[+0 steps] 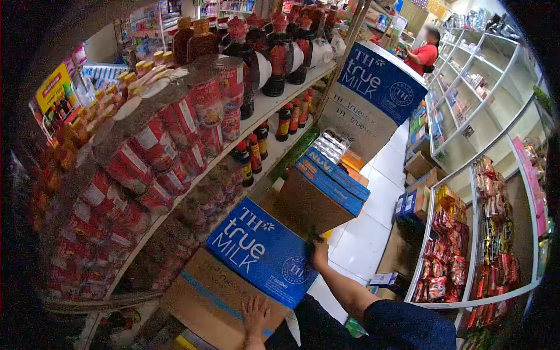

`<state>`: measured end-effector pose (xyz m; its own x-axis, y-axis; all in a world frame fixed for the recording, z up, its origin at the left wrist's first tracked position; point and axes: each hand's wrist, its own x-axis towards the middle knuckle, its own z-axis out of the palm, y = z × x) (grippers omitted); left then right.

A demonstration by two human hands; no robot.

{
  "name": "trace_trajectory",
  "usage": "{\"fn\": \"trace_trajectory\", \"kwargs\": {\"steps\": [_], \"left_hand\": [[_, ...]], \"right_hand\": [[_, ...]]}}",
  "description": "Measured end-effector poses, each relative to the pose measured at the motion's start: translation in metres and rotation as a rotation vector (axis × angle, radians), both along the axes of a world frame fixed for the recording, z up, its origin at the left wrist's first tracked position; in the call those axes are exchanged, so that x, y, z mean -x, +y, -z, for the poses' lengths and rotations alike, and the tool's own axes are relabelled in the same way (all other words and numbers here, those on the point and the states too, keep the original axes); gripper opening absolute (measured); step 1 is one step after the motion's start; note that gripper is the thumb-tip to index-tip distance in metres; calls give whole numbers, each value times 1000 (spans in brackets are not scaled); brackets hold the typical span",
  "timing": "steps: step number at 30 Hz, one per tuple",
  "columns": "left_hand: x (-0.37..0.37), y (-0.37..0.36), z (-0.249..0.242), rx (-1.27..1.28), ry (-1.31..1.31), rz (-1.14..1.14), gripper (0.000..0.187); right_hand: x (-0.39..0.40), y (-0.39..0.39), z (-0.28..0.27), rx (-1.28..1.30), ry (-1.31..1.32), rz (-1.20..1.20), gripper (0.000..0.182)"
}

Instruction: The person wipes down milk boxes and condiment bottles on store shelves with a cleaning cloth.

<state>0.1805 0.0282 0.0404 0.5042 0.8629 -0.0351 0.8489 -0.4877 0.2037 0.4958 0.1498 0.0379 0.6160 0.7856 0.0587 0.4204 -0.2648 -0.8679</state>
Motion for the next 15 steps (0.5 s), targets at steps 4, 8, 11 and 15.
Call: {"fn": "trace_trajectory", "kwargs": {"steps": [4,8,11,15], "left_hand": [[0,2,0,55,-44,-36,39],[-2,-1,0,46,-44,-64,40],[2,-1,6,95,10,-67,40],[3,-2,5,81,-25,-15,43]], "right_hand": [[47,3,5,195,311,87,35],[136,-40,-24,409,-18,-675,34],[162,-84,17,92,-445,-844,47],[111,-61,20,265,-51,-1056,42]]}}
